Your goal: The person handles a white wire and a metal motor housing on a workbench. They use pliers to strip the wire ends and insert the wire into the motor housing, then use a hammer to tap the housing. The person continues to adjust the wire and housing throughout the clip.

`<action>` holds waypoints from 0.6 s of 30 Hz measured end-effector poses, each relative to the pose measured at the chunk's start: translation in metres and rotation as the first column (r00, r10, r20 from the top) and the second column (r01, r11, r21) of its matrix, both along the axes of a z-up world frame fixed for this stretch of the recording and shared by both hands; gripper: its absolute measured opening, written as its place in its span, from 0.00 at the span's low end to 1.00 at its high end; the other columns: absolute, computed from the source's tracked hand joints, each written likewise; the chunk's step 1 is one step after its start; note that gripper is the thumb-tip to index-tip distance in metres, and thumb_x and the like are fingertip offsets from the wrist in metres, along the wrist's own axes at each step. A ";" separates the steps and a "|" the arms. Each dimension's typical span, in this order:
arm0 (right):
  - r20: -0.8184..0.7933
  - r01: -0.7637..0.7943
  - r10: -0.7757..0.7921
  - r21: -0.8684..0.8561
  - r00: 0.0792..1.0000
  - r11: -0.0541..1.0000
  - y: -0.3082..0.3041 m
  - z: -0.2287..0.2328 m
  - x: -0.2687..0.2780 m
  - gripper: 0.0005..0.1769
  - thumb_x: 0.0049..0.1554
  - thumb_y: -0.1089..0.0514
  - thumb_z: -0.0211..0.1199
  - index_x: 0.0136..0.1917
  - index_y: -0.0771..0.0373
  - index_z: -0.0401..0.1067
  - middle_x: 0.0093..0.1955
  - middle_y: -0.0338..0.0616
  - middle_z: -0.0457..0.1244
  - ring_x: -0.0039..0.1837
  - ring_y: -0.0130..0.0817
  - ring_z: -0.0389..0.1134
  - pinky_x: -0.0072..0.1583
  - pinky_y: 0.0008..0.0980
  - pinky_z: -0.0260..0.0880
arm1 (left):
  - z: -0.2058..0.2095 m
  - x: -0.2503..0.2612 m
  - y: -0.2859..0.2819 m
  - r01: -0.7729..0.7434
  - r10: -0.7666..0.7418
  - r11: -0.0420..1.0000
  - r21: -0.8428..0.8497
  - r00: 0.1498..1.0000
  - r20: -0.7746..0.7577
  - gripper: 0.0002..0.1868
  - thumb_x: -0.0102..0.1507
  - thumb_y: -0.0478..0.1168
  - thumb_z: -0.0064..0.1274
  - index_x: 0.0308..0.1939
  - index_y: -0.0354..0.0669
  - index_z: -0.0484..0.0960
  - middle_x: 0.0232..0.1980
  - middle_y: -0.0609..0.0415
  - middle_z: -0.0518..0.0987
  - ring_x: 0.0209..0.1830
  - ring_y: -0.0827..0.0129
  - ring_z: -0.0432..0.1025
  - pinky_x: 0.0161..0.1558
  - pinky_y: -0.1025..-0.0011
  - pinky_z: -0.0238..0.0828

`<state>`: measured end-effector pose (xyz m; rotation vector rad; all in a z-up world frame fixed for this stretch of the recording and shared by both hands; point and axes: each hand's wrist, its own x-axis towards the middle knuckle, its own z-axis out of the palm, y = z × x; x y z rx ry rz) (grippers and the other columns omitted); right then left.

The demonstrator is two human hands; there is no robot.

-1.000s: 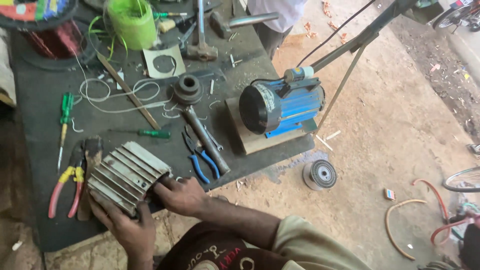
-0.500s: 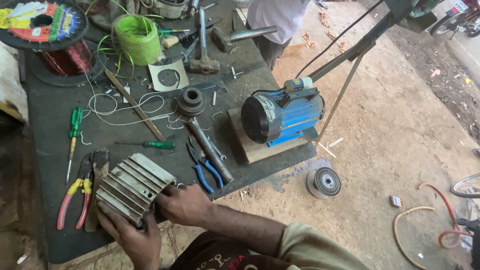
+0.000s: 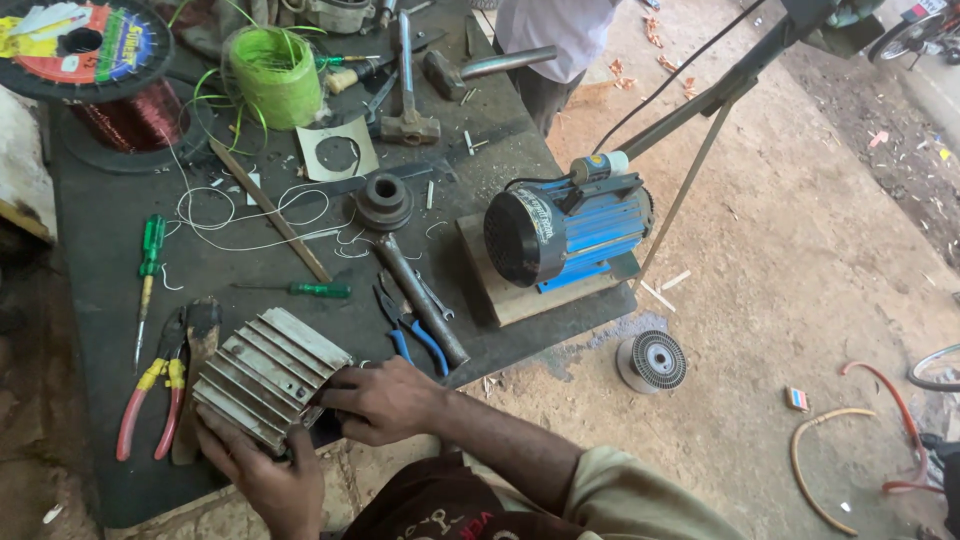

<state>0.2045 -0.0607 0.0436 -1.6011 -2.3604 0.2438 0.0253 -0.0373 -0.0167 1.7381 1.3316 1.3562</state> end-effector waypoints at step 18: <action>0.111 -0.035 0.026 0.077 0.993 0.996 0.005 -0.034 0.004 0.21 0.60 0.58 0.61 0.67 0.46 0.71 0.63 0.45 0.65 0.50 0.34 0.74 0.41 0.31 0.75 | 0.004 -0.002 -0.001 0.016 -0.016 0.999 0.028 1.000 -0.016 0.50 0.61 0.31 0.52 0.83 0.25 0.43 0.83 0.26 0.48 0.85 0.33 0.49 0.79 0.47 0.52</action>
